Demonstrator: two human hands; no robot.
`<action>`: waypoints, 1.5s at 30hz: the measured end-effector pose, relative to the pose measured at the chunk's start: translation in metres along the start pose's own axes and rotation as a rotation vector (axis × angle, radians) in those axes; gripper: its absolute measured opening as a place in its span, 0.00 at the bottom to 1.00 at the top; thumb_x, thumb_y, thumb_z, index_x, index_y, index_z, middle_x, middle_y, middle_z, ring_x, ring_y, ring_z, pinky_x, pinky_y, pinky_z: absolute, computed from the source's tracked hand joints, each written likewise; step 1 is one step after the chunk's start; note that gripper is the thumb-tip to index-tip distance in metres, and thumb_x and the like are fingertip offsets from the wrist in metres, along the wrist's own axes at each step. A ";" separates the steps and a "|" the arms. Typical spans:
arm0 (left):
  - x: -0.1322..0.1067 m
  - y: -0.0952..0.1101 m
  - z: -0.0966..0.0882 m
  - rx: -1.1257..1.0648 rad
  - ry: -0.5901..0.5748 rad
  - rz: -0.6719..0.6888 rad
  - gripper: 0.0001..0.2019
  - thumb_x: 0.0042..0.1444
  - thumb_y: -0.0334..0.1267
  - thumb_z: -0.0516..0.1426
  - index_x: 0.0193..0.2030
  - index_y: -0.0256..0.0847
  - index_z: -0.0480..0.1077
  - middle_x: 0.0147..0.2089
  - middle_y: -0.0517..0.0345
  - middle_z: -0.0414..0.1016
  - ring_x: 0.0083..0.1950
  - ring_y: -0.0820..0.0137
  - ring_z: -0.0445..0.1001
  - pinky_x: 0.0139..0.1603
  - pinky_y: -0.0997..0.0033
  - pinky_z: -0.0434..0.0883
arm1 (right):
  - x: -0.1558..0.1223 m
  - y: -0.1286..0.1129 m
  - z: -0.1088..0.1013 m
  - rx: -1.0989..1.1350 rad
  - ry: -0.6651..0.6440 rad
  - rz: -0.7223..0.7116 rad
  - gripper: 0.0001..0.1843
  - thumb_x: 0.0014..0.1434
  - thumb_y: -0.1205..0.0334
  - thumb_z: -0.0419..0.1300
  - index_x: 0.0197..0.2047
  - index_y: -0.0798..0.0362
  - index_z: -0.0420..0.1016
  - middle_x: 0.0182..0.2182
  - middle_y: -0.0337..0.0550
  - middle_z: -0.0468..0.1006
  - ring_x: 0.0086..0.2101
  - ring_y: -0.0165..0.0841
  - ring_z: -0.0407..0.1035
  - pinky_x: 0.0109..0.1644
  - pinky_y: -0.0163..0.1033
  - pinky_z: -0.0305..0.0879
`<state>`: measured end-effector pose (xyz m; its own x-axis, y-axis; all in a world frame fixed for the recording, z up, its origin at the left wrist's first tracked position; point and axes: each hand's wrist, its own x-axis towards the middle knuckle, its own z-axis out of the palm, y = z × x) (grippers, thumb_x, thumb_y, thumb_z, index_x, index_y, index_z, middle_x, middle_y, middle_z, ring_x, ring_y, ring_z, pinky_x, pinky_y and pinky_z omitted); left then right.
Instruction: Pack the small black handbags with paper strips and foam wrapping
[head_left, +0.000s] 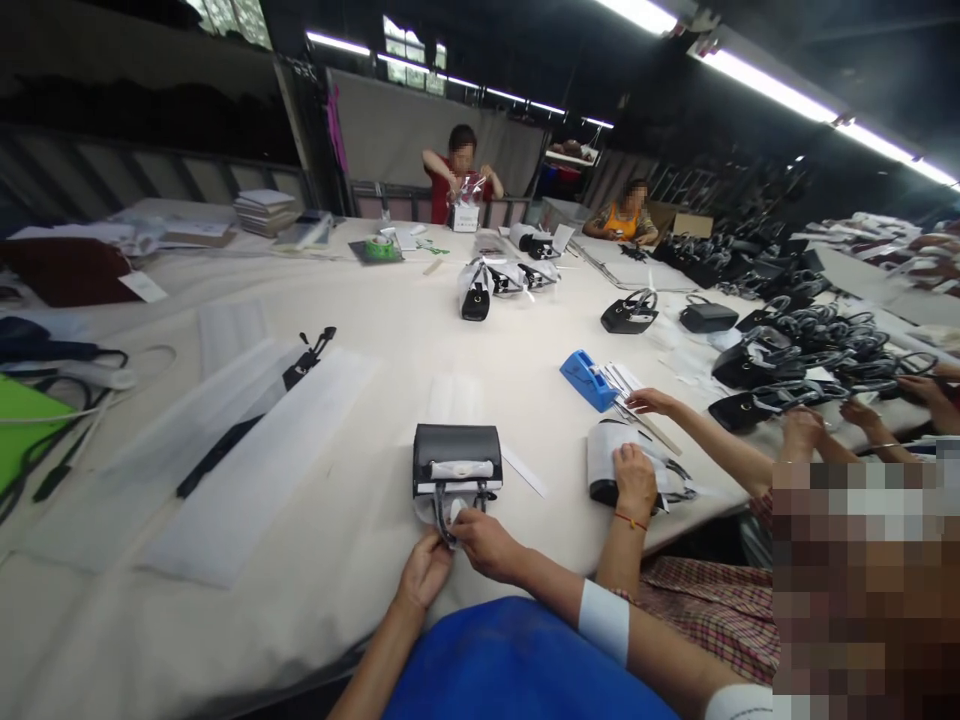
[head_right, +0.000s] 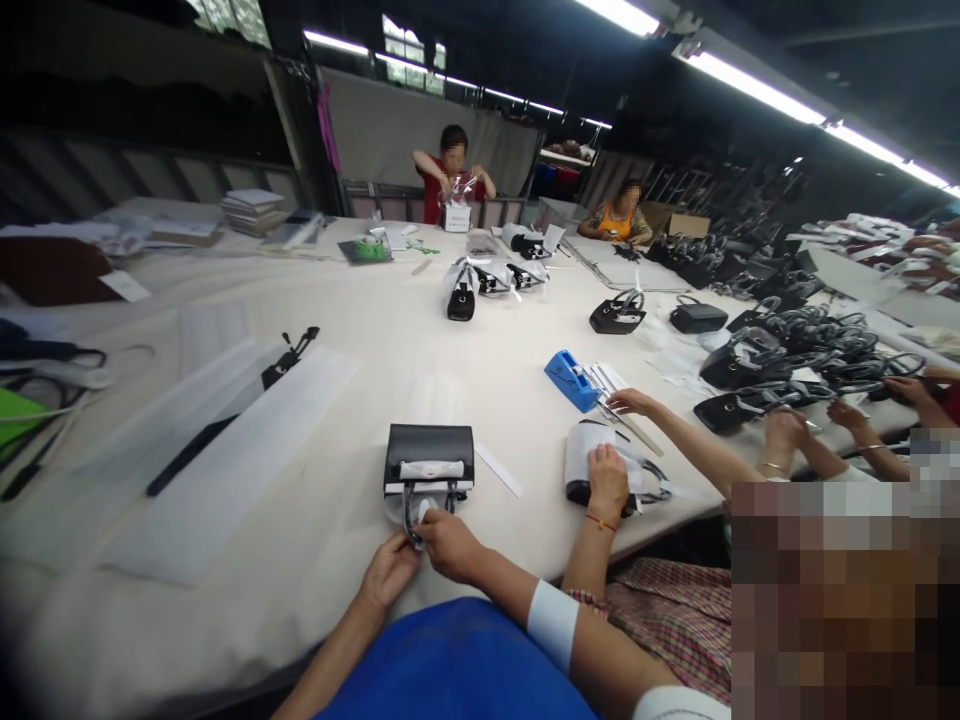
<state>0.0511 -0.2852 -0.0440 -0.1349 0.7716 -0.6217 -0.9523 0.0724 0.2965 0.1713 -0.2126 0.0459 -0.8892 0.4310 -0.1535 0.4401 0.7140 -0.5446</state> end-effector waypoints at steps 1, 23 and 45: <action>-0.003 0.003 0.002 -0.032 -0.053 -0.031 0.13 0.48 0.21 0.52 0.38 0.34 0.73 0.32 0.53 0.77 0.37 0.70 0.77 0.42 0.72 0.74 | -0.001 0.002 0.002 0.025 -0.005 -0.008 0.15 0.54 0.75 0.49 0.37 0.53 0.73 0.39 0.43 0.72 0.42 0.32 0.67 0.46 0.31 0.60; -0.009 0.012 0.029 0.058 0.097 -0.196 0.09 0.51 0.27 0.50 0.22 0.36 0.64 0.21 0.57 0.66 0.24 0.74 0.69 0.28 0.73 0.70 | 0.022 -0.008 0.004 -0.236 0.156 0.487 0.11 0.54 0.67 0.58 0.42 0.58 0.67 0.44 0.51 0.70 0.37 0.36 0.69 0.38 0.38 0.65; 0.013 0.095 0.066 2.040 -0.361 1.049 0.23 0.56 0.26 0.45 0.58 0.36 0.65 0.59 0.48 0.70 0.63 0.63 0.65 0.65 0.55 0.64 | 0.037 0.006 0.003 -0.217 0.199 0.217 0.13 0.66 0.57 0.49 0.44 0.50 0.73 0.34 0.42 0.78 0.33 0.32 0.71 0.34 0.34 0.59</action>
<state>-0.0234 -0.2266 0.0241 0.0351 0.9763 0.2134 0.8302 -0.1474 0.5377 0.1408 -0.1941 0.0350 -0.7399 0.6690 -0.0713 0.6510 0.6852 -0.3265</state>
